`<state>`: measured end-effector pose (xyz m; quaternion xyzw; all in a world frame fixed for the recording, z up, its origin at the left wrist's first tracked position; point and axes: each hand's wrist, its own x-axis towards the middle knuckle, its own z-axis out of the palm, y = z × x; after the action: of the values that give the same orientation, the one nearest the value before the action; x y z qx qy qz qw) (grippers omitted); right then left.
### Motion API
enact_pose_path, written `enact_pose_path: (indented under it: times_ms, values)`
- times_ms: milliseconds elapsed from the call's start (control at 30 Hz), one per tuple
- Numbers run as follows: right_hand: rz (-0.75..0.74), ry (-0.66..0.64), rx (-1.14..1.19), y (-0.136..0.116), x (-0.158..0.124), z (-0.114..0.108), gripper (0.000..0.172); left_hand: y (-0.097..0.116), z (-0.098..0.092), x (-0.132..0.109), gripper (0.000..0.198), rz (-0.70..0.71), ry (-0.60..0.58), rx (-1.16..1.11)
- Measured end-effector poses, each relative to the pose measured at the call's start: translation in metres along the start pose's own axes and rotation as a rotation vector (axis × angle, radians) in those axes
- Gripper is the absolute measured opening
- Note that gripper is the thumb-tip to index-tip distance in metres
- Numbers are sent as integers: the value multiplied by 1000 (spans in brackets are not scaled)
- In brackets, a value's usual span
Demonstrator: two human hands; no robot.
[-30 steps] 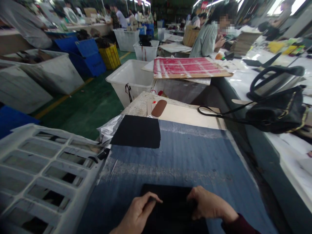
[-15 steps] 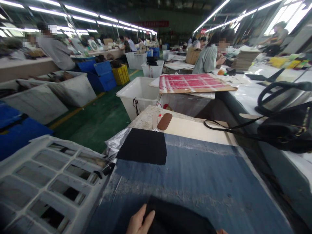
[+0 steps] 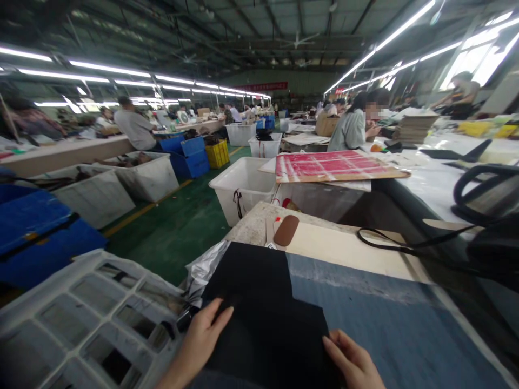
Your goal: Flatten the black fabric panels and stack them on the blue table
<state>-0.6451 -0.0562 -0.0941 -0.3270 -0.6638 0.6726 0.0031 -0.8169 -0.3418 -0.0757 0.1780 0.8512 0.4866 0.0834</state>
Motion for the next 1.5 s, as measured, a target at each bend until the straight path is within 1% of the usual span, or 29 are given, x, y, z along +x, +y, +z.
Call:
enact_pose_path:
  times_ms: [67,100,167,233,333,400,467,633,733,1000,1167,1500]
  values:
    - [-26,-70,65,-20,29,30,46,-8,-17,35,34,26,27,89]
    - [-31,-77,64,-28,45,43,46,-14,-23,53,33,2,38,171]
    - [-38,-36,-50,-38,77,63,42,-27,-31,84,32,-86,38,350]
    - [-57,13,-225,-41,107,77,37,-39,-33,107,29,-152,28,443]
    - [-107,50,-397,-38,138,86,35,-55,-31,125,26,-193,24,470]
    - [-143,63,-454,-34,148,87,34,-61,-29,129,25,-207,26,488]
    - [-173,80,-501,-30,152,86,34,-64,-27,130,26,-212,27,500]
    - [-236,107,-628,-24,152,85,38,-70,-25,132,30,-243,23,505]
    - [-252,125,-652,-22,153,85,40,-73,-26,133,31,-252,35,499]
    - [-253,120,-694,-21,154,86,43,-76,-27,133,30,-251,58,479]
    - [-204,103,-689,-21,155,86,43,-75,-26,134,30,-268,63,486]
    - [-192,164,-633,-27,151,88,32,-74,-25,139,32,-279,14,491]
